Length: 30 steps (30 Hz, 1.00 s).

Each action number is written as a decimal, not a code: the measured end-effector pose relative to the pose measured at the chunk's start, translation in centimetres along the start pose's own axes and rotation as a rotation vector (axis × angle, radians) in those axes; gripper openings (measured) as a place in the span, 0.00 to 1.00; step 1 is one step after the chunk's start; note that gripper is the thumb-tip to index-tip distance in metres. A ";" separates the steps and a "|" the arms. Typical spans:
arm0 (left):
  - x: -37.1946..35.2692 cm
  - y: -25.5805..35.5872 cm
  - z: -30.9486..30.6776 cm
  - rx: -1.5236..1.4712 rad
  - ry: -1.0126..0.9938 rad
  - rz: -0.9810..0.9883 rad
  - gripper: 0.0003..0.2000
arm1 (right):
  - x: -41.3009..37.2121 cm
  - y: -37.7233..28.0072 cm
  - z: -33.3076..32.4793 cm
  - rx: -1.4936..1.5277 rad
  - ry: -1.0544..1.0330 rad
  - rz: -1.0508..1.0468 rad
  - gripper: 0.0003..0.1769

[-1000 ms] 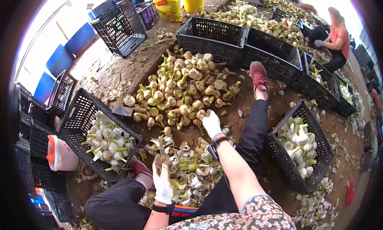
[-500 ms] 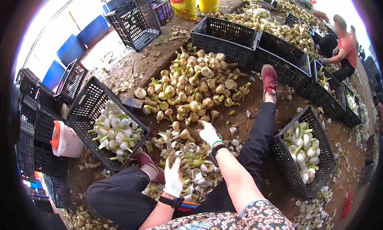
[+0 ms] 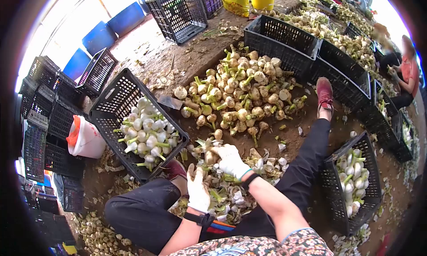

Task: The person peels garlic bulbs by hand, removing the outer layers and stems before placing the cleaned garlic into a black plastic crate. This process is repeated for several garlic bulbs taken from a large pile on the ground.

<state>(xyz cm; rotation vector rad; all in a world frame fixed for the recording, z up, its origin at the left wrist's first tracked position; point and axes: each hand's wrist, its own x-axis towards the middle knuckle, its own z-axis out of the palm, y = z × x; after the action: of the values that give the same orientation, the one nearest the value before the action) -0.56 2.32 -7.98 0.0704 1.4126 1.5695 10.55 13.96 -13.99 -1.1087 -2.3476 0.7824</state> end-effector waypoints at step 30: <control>-6.5 4.4 -0.4 -0.135 -0.795 0.031 0.24 | -9.4 -10.4 -11.2 1.087 0.143 0.051 0.20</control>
<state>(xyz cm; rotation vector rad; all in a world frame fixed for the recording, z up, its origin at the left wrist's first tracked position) -0.09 -1.62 -1.21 0.5708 0.6803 1.4180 16.87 4.45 -0.16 -0.6711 -1.3710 1.6286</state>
